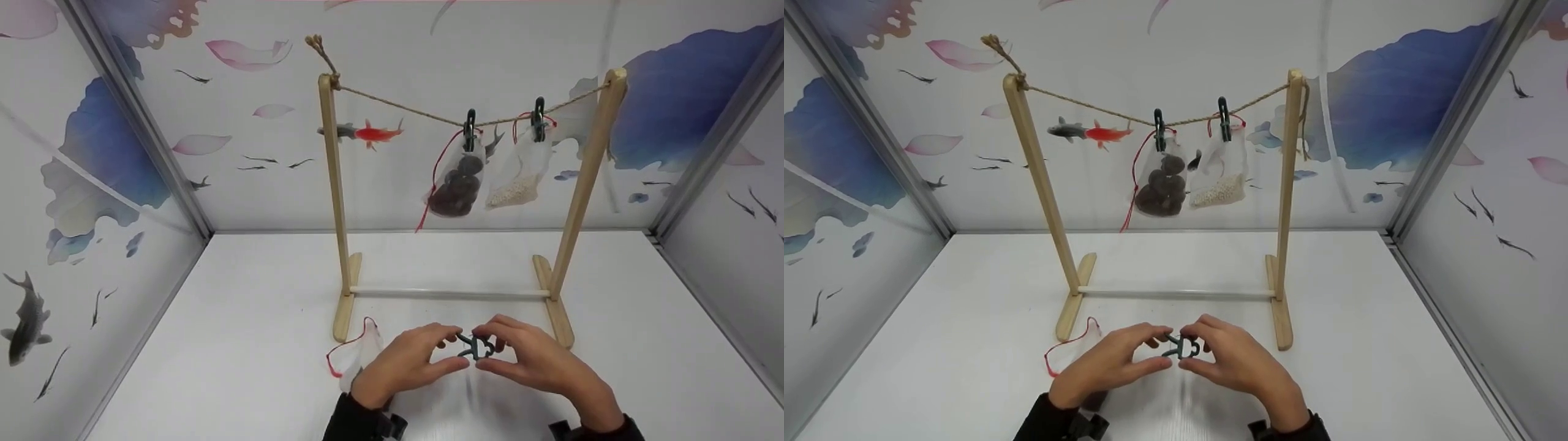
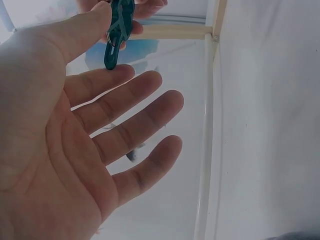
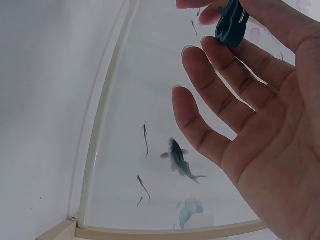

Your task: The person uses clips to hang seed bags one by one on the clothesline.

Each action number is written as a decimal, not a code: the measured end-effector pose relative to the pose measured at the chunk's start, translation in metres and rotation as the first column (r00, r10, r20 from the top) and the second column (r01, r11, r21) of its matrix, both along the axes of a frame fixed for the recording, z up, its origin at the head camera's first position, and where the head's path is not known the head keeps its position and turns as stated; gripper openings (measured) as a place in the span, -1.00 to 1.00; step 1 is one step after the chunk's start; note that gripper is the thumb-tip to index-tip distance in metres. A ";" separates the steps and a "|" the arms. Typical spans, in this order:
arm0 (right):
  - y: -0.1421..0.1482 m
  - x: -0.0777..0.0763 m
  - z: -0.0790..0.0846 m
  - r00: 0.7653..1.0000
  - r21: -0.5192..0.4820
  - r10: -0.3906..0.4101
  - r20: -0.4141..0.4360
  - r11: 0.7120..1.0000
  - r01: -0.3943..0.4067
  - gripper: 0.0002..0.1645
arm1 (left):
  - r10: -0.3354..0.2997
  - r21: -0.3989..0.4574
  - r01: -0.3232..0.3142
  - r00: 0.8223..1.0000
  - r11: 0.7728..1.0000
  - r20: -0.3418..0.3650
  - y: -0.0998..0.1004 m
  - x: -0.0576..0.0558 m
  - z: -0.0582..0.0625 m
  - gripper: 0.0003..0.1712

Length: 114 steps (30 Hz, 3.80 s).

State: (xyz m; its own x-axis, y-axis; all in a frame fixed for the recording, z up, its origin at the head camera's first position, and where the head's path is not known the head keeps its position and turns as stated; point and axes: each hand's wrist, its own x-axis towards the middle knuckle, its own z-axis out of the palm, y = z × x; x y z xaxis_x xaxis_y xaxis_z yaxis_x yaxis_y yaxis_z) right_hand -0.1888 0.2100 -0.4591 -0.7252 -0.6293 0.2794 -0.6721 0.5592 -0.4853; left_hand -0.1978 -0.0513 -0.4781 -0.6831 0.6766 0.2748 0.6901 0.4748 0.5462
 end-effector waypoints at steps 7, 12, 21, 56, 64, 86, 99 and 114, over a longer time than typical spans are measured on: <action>0.001 -0.001 -0.002 1.000 -0.019 0.025 0.005 1.000 -0.025 -0.56 | -0.007 0.001 0.007 1.000 1.000 0.024 -0.001 0.000 0.000 -0.42; 0.001 0.000 -0.001 0.999 -0.026 0.032 0.011 0.999 -0.031 -0.58 | -0.019 0.003 0.019 1.000 1.000 -0.009 -0.001 -0.002 -0.002 -0.48; 0.000 0.001 0.000 0.999 -0.036 0.030 -0.015 0.999 -0.031 -0.59 | -0.036 0.020 0.037 0.998 0.999 -0.051 0.000 -0.003 -0.002 -0.56; -0.006 0.002 -0.001 0.999 -0.028 0.018 0.038 0.999 -0.017 -0.48 | 0.006 0.175 0.020 0.989 0.984 -0.146 -0.001 -0.007 -0.001 -0.66; -0.007 0.003 -0.001 0.998 -0.023 0.020 0.052 1.000 -0.019 -0.44 | 0.038 0.192 -0.005 0.985 0.981 -0.168 -0.002 -0.007 0.000 -0.68; -0.015 0.004 -0.007 0.999 -0.022 0.035 0.036 0.999 -0.034 -0.64 | 0.137 0.317 -0.059 0.964 0.947 -0.229 -0.038 -0.017 0.010 -0.77; -0.054 0.002 -0.022 0.937 0.030 0.137 0.320 0.987 -0.155 -0.56 | 0.345 0.352 -0.305 0.937 0.885 -0.054 -0.100 -0.018 0.018 -0.78; -0.140 -0.035 -0.037 0.883 0.244 -0.052 0.466 0.967 -0.071 -0.48 | 0.428 0.344 -0.415 0.903 0.842 0.041 -0.128 -0.018 0.014 -0.81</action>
State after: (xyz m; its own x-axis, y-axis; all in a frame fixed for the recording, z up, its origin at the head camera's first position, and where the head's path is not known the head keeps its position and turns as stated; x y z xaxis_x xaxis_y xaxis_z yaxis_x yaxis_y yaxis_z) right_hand -0.2242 0.0700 -0.4965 -0.7252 -0.6401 -0.2538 -0.4084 0.6966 -0.5900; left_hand -0.2162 -0.1791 -0.4638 -0.8666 0.1872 0.4626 0.4874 0.5162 0.7042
